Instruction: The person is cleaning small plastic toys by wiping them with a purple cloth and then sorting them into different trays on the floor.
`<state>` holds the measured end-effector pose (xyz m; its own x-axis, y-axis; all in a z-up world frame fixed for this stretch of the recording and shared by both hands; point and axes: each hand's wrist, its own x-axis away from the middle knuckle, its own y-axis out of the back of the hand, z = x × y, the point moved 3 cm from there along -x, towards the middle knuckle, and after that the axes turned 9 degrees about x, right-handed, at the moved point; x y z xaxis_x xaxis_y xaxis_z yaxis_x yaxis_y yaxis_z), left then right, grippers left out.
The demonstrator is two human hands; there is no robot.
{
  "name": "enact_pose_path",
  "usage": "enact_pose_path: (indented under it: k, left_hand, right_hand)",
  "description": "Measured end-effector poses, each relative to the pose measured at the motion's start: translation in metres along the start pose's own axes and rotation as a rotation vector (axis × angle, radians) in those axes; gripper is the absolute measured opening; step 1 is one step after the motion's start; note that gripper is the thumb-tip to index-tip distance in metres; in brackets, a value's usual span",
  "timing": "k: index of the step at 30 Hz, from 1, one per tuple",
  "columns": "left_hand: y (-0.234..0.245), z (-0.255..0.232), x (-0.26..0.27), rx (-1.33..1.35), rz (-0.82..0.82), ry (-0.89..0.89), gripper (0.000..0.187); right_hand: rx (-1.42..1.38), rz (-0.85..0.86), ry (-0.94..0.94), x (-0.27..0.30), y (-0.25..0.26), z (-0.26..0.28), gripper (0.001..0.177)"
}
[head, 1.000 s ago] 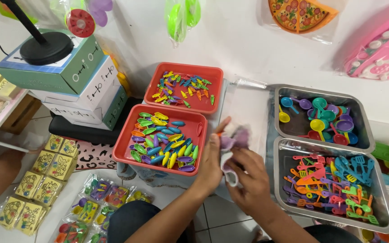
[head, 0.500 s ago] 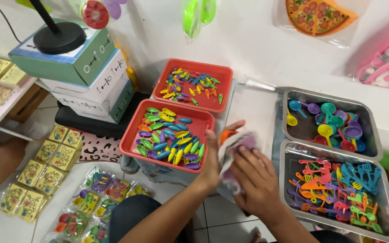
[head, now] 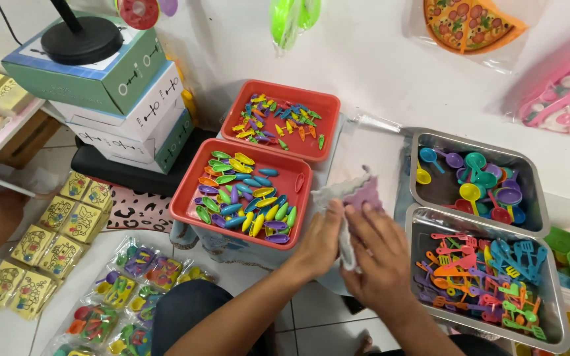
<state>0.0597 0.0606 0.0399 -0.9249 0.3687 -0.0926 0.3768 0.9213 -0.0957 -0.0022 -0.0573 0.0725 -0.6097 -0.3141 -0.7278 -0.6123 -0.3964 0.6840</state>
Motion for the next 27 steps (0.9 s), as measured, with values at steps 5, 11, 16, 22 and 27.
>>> enact_pose_path:
  k: [5, 11, 16, 22, 27]
  left_hand:
    - [-0.003, -0.015, -0.002, 0.59, -0.15, 0.158, 0.088]
    - [0.019, -0.021, -0.01, 0.978, -0.331, 0.216, 0.081]
    - [0.026, -0.014, -0.013, 1.24, -0.329, 0.153, 0.055]
    - [0.016, -0.042, -0.006, 0.942, -0.054, 0.15, 0.071]
    - [0.015, 0.036, -0.013, 0.964, -0.08, 0.338, 0.053]
  right_hand:
    - [-0.023, 0.032, 0.016, -0.005, 0.002, 0.016, 0.028]
    - [0.01, 0.057, 0.082, -0.005, -0.002, 0.023, 0.028]
    - [-0.007, 0.074, 0.119, 0.008, -0.015, 0.02, 0.041]
    - [-0.283, -0.032, -0.101, 0.014, -0.019, 0.009, 0.05]
    - [-0.359, -0.018, -0.216, 0.01, -0.011, 0.007, 0.065]
